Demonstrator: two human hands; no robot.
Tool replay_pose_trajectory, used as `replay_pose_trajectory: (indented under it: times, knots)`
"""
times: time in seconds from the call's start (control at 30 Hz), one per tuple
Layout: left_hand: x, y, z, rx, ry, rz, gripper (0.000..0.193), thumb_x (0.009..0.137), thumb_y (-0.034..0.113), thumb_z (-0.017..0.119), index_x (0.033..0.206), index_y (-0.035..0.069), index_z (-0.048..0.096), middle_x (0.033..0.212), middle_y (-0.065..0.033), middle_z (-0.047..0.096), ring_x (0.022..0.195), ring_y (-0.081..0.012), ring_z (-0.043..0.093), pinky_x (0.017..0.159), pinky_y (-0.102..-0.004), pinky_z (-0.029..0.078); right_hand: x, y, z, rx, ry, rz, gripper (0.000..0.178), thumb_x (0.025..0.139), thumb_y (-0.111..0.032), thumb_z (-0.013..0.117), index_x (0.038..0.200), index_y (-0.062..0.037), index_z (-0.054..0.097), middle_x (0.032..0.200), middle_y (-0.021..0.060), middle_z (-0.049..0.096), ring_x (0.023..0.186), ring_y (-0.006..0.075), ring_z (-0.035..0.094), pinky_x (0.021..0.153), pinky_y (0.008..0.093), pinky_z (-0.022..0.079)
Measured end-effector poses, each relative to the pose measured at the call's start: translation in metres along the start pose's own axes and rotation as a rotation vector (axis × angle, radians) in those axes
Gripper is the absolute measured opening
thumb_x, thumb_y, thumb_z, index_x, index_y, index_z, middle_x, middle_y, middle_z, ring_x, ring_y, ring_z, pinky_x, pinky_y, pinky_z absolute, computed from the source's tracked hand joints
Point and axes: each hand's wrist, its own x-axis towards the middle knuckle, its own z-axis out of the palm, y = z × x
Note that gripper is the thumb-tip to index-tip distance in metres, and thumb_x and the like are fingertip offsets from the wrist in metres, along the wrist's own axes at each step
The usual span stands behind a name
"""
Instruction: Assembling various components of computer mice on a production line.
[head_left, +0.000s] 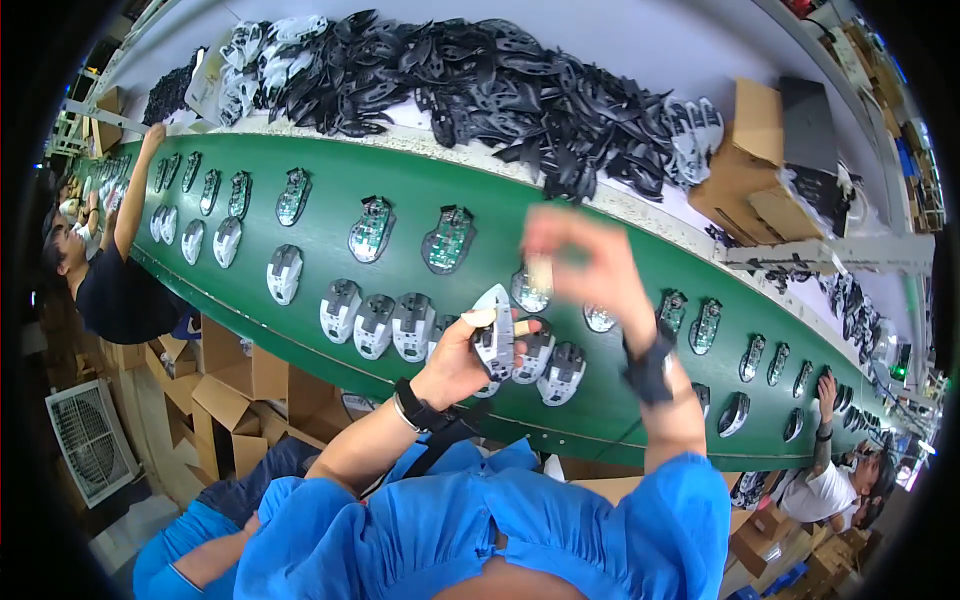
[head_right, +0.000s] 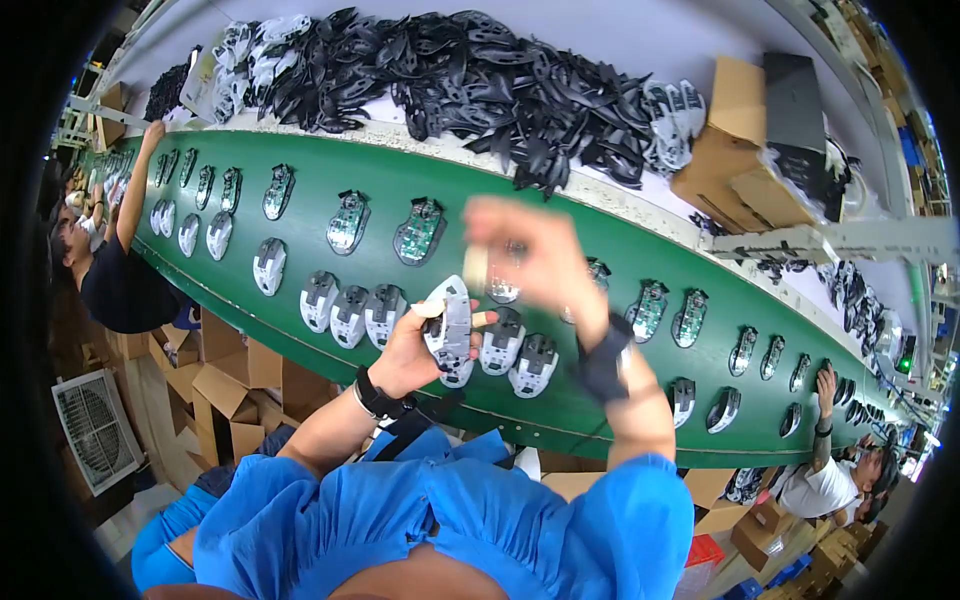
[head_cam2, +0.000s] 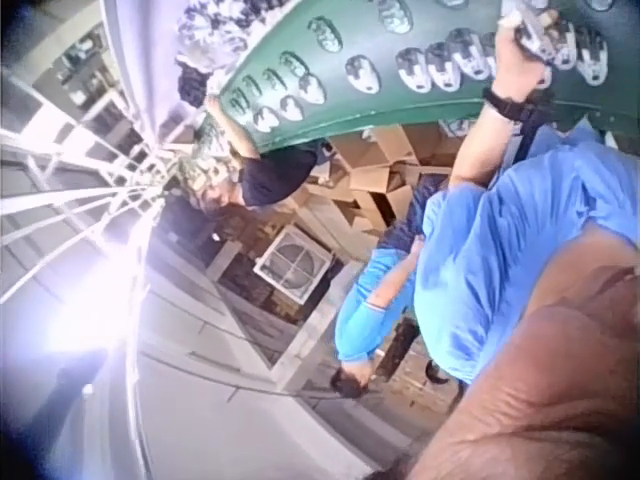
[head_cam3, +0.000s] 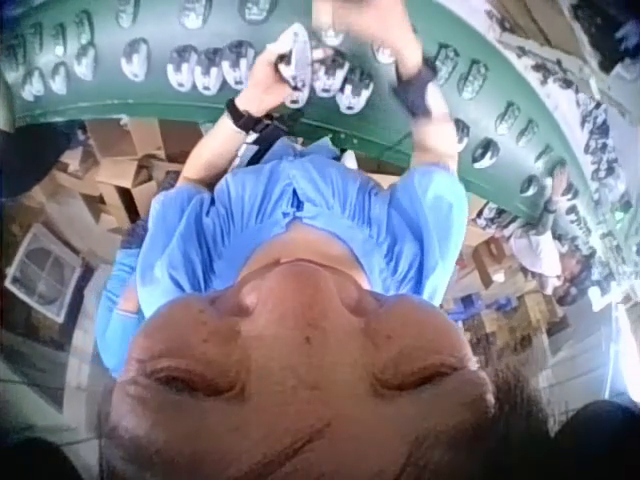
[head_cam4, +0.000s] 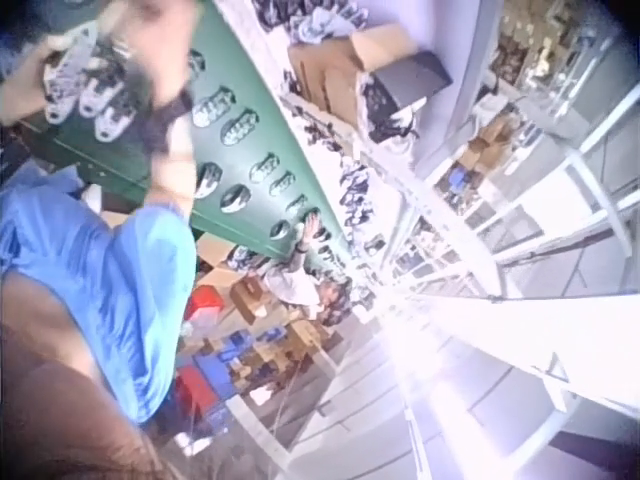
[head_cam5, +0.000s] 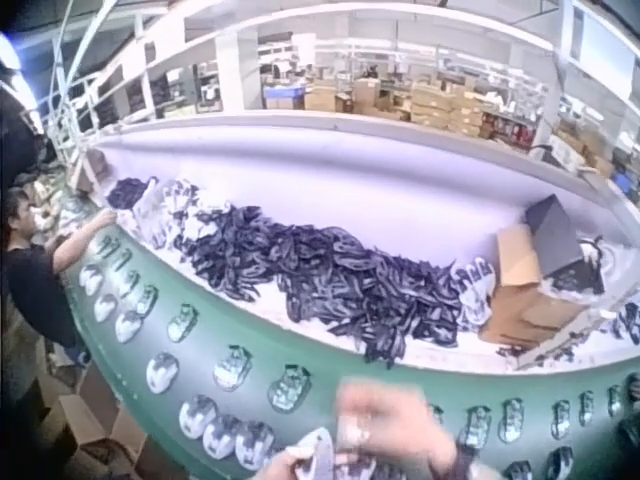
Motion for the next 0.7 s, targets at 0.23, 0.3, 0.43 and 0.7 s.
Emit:
replay_pose_trajectory:
  times: [0.23, 0.3, 0.43, 0.7]
  knots:
    - [-0.012, 0.038, -0.030, 0.182, 0.055, 0.060, 0.057, 0.086, 0.021, 0.059, 0.137, 0.005, 0.037, 0.124, -0.0169, 0.055, 0.098, -0.0244, 0.062, 0.088, -0.0360, 0.051, 0.171, 0.176, -0.014, -0.701, 0.493, 0.123, 0.031, 0.077, -0.007, 0.064, 0.107, -0.0044, 0.063, 0.102, 0.0130, 0.063, 0.094, 0.0289, 0.061, 0.079, 0.0374, 0.051]
    - [-0.017, 0.044, -0.042, 0.179, 0.060, 0.093, 0.062, 0.083, 0.021, 0.062, 0.137, 0.006, 0.037, 0.122, -0.0166, 0.056, 0.097, -0.0232, 0.062, 0.087, -0.0344, 0.051, 0.183, 0.179, -0.004, -0.785, 0.428, 0.171, 0.035, 0.076, -0.007, 0.065, 0.110, -0.0077, 0.061, 0.107, 0.0116, 0.058, 0.102, 0.0308, 0.056, 0.082, 0.0407, 0.050]
    - [-0.015, 0.059, -0.047, 0.257, 0.068, 0.182, 0.062, 0.081, 0.021, 0.063, 0.136, 0.006, 0.037, 0.118, -0.0155, 0.057, 0.094, -0.0206, 0.062, 0.086, -0.0334, 0.051, 0.179, 0.164, -0.003, -0.905, 0.391, 0.126, 0.027, 0.074, -0.007, 0.067, 0.100, -0.0114, 0.063, 0.099, 0.0073, 0.055, 0.095, 0.0283, 0.059, 0.075, 0.0398, 0.050]
    - [0.010, 0.107, 0.019, 0.512, -0.136, 0.315, 0.087, 0.067, 0.033, 0.076, 0.140, 0.005, 0.036, 0.133, -0.0094, 0.045, 0.121, -0.0253, 0.048, 0.098, -0.0400, 0.043, 0.095, 0.080, -0.017, -0.810, 0.262, -0.586, 0.018, 0.068, -0.002, 0.066, 0.085, -0.0067, 0.063, 0.086, 0.0039, 0.060, 0.076, 0.0209, 0.061, 0.056, 0.0302, 0.051]
